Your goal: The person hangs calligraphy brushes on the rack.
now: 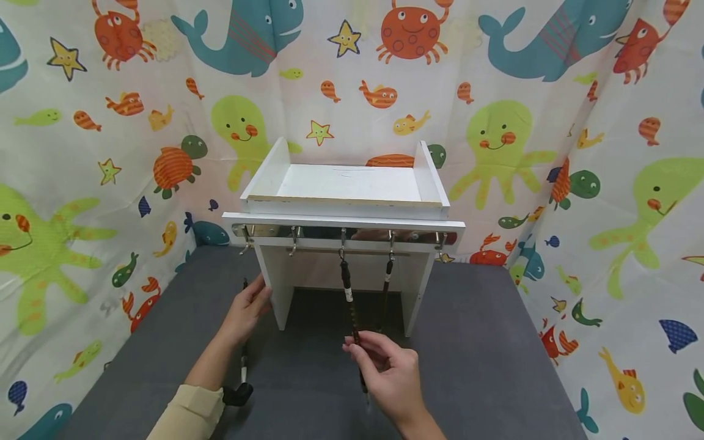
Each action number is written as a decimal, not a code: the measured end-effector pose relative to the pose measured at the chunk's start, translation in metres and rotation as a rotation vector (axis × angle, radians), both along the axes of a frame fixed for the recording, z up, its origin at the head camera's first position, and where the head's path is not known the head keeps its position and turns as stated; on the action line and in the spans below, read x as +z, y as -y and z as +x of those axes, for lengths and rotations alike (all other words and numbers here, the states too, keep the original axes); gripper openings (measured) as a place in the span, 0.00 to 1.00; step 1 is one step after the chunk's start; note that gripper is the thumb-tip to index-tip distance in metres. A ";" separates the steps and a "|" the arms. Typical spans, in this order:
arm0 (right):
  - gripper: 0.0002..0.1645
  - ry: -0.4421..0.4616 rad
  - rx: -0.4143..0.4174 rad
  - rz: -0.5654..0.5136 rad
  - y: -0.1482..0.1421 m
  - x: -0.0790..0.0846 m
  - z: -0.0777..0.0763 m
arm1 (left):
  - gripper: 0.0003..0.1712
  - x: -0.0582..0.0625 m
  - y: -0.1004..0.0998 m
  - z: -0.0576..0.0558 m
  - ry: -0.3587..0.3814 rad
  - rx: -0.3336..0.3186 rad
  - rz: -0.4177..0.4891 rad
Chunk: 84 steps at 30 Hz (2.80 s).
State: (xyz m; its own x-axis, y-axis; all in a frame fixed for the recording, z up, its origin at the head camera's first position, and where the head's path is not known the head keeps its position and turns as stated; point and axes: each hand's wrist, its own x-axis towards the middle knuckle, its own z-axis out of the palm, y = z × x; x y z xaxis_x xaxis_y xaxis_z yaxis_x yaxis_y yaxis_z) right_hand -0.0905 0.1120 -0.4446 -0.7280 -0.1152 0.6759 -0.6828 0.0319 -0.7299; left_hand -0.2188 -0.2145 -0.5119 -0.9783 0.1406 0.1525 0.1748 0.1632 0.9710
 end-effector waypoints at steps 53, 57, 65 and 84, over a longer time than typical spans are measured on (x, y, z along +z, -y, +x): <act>0.11 0.207 -0.208 0.193 0.034 -0.060 -0.067 | 0.34 -0.001 -0.007 0.004 -0.036 0.019 -0.021; 0.13 0.210 -0.256 0.230 0.032 -0.059 -0.069 | 0.34 0.001 -0.007 0.006 -0.019 0.037 -0.019; 0.26 0.212 -0.343 0.326 0.027 -0.052 -0.061 | 0.35 0.002 -0.005 0.007 -0.028 0.031 -0.027; 0.12 -0.102 -0.518 0.100 -0.045 0.018 -0.036 | 0.34 -0.004 -0.005 0.007 -0.024 0.021 0.007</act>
State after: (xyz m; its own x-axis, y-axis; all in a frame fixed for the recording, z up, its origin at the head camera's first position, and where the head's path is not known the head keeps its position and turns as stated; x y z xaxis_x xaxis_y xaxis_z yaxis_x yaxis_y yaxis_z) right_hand -0.1262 0.1575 -0.4266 -0.6378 0.1744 0.7502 -0.6262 0.4497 -0.6369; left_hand -0.2117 -0.2091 -0.5155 -0.9771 0.1184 0.1767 0.1944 0.1600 0.9678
